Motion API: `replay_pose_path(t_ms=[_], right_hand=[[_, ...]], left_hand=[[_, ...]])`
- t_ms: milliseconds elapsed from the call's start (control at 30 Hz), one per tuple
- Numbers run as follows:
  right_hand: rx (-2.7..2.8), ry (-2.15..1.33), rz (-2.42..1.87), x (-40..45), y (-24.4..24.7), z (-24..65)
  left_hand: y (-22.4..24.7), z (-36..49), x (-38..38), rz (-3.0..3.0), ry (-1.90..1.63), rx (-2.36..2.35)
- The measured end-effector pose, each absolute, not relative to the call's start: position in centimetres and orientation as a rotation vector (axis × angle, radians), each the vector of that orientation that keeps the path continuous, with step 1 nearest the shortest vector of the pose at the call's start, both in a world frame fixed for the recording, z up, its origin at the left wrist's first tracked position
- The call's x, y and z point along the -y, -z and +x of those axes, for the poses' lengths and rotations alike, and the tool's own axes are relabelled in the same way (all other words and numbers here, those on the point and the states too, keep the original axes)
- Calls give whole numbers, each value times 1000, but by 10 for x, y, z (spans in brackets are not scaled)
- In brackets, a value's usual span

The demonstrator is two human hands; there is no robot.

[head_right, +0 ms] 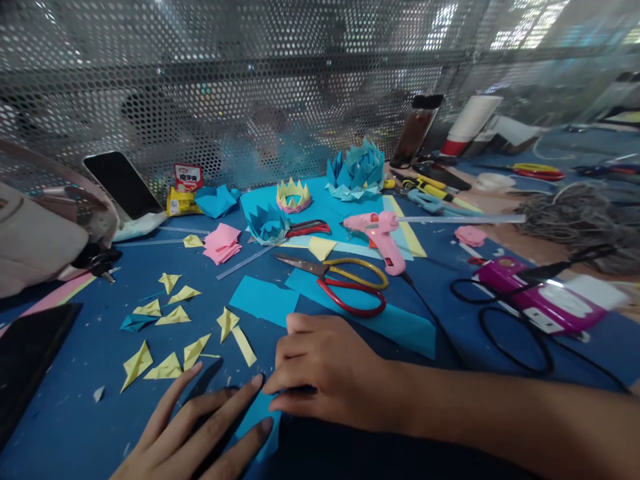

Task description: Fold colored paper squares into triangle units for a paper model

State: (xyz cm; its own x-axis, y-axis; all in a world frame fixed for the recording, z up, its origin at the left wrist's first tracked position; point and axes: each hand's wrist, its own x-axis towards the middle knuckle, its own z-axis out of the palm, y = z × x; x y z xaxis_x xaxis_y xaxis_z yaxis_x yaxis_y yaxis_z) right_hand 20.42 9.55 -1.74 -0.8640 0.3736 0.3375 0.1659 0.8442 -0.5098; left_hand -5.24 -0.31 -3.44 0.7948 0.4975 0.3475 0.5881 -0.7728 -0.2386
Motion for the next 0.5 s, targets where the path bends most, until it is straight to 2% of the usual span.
replay_pose_path(t_ms=[500], right_hand=[[2761,-415,-287,-99,9,207]], left_hand=[[34,-53,5,-2632,345,787]])
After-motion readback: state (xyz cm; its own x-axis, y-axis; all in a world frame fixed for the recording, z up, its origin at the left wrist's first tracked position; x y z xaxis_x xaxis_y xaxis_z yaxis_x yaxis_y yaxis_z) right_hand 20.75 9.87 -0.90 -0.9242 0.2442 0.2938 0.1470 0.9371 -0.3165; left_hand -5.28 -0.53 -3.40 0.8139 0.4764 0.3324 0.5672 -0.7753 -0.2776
